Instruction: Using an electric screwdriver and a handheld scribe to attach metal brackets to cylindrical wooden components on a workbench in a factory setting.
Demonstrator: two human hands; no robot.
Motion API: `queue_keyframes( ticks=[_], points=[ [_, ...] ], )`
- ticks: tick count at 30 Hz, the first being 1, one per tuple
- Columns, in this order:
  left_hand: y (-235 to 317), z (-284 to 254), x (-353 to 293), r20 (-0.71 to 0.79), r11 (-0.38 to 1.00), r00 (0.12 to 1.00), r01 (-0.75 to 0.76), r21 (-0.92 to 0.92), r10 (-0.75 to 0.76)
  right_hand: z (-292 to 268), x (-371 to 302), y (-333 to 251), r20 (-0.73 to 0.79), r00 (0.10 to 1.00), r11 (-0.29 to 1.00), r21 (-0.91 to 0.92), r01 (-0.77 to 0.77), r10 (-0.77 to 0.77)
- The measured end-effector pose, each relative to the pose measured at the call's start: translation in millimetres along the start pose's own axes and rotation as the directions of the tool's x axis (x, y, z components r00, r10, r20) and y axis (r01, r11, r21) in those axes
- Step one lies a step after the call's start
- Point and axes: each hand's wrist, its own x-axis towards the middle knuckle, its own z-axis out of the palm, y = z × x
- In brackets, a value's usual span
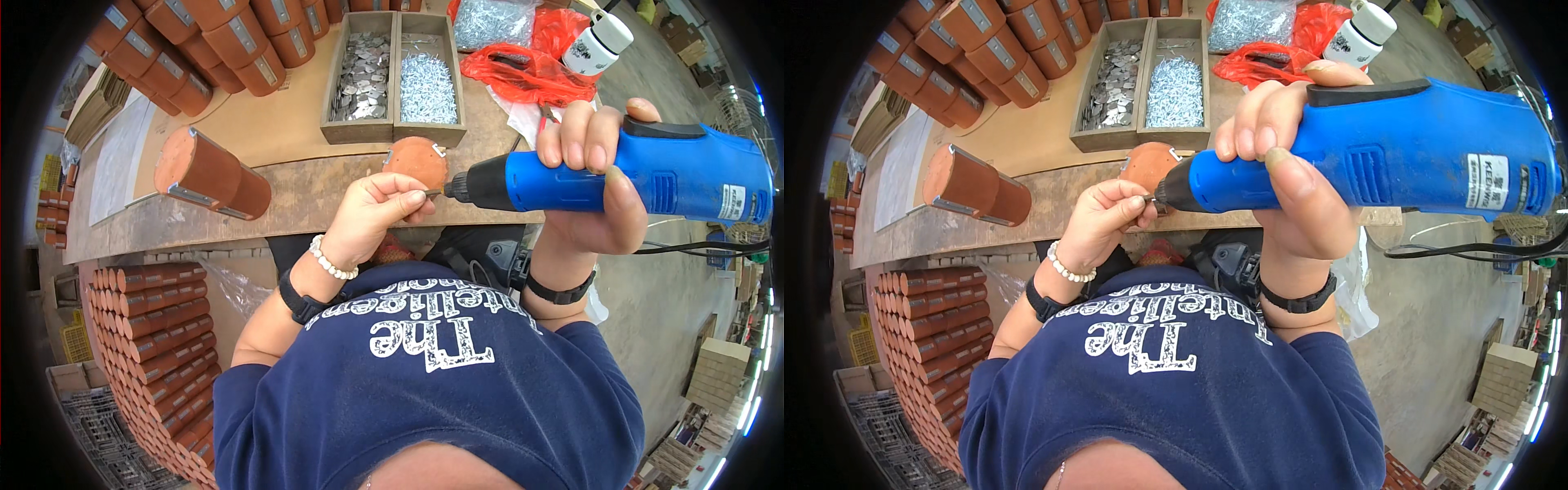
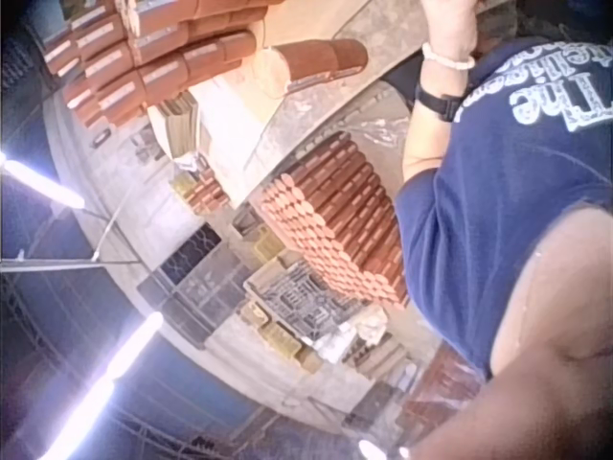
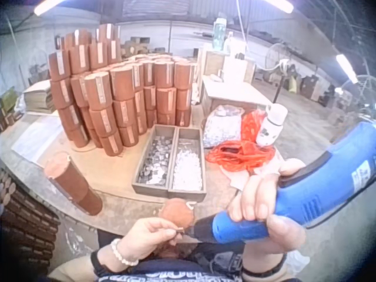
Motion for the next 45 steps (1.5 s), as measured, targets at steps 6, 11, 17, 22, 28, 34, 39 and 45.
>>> queue_keyframes(
  ticks=[6,11,17,22,28,34,39,45],
  points=[
    [10.3,5.4,3.7,0.023,0.994,1.0,-0.014,0.106,0.012,-3.9,5.8,-2.1,-0.046,0.999,0.998,0.059,0.017,-0.014],
    [11.5,11.4,8.9,0.058,0.979,0.998,-0.051,0.199,0.04,-11.4,8.5,-9.0,0.188,0.982,0.997,-0.059,0.05,-0.038],
    [12.6,13.1,12.4,0.047,0.963,0.996,-0.081,0.256,0.071,-3.3,2.0,-5.6,-0.013,0.995,0.993,-0.059,0.101,-0.102],
    [34.5,8.3,23.2,0.318,0.805,0.937,-0.296,0.514,0.142,-14.5,-0.6,-10.3,-0.118,0.986,0.992,0.041,0.121,-0.116],
    [86.4,-36.8,86.4,0.154,0.152,0.926,-0.217,0.964,0.344,-17.0,-1.4,-15.8,-0.16,0.975,0.985,0.041,0.165,-0.156],
    [87.0,-71.1,157.7,-0.016,-0.214,0.988,0.049,0.976,0.154,-20.0,-8.2,-27.1,-0.23,0.96,0.987,0.006,0.162,-0.157],
    [48.6,-107.0,175.0,-0.117,-0.578,0.989,0.15,0.802,0.094,-22.7,-12.9,-35.2,-0.25,0.954,0.986,-0.026,0.163,-0.164],
    [58.1,-85.0,147.9,-0.137,-0.461,0.988,0.091,0.882,-0.065,-24.8,-14.8,-32.9,-0.3,0.942,0.988,-0.024,0.151,-0.151]
  ],
)
